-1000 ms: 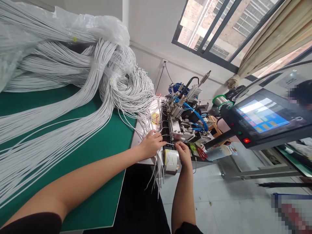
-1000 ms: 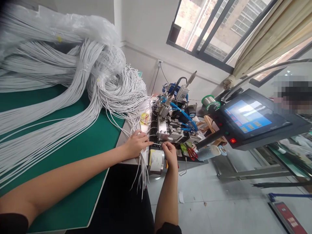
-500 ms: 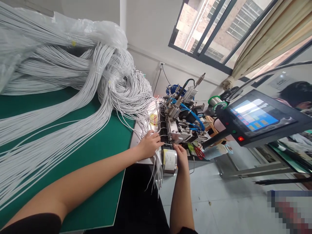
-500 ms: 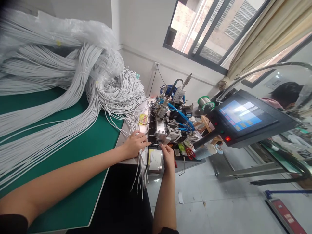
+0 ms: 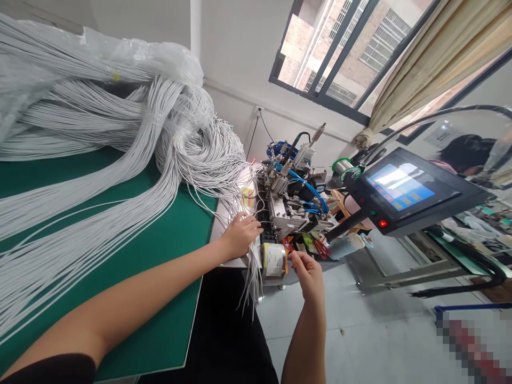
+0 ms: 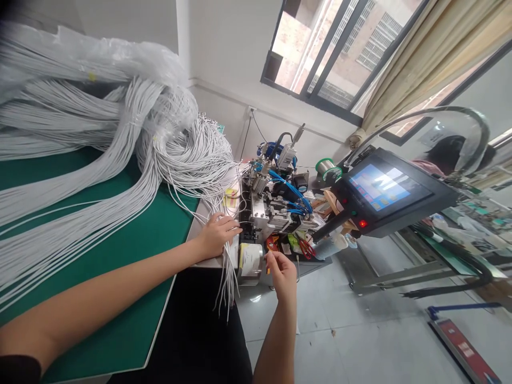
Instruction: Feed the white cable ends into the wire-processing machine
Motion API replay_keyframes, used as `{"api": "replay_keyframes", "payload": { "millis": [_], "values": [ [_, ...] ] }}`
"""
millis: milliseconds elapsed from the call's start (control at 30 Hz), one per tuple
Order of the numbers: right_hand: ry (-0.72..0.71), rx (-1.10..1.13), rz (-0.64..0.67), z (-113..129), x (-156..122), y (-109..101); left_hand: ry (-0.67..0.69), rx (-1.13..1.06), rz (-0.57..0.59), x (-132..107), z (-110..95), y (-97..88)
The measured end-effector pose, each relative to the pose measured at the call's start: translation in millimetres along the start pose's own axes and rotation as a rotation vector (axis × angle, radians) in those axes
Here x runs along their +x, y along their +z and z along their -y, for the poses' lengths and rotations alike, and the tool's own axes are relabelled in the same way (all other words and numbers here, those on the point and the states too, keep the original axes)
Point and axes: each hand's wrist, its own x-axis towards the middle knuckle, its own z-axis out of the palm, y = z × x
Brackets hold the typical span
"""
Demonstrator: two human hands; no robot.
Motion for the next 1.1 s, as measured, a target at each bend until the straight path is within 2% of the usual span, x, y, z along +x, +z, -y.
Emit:
{"api": "replay_keyframes", "payload": {
  "millis": [133, 300, 500, 667, 800, 933, 1033, 1100],
  "values": [
    [-0.065, -0.09, 0.193, 22.2, -13.4, 8.6, 0.052, -0.021, -0.022, -1.2, 2.3, -0.6],
    [-0.162, -0.245, 0.328, 39.4, -24.3, 26.5, 0.071, -0.024, -0.071, -2.6, 3.7, -2.0],
    [-0.207, -0.334, 0.435, 44.0, -29.8, 37.6, 0.079, -0.027, -0.115, -2.0, 3.0, -3.9],
    [-0.255, -0.372, 0.536, 42.5, -29.6, 30.4, 0.142, -0.024, -0.187, -1.5, 2.7, -6.1],
    [-0.226, -0.306, 0.475, 38.5, -26.9, 12.2, 0.271, -0.017, -0.208, 0.6, 1.8, -8.7],
    [-0.108, -0.282, 0.382, 28.7, -25.7, -10.9, 0.391, -0.001, -0.197, 3.1, 0.8, -7.4],
    [-0.053, -0.262, 0.31, 22.7, -26.3, -22.5, 0.427, 0.007, -0.205, 3.9, -1.1, -6.9],
    [-0.051, -0.242, 0.274, 21.5, -26.5, -23.0, 0.433, 0.027, -0.191, 4.0, -3.2, -8.1]
  ]
}}
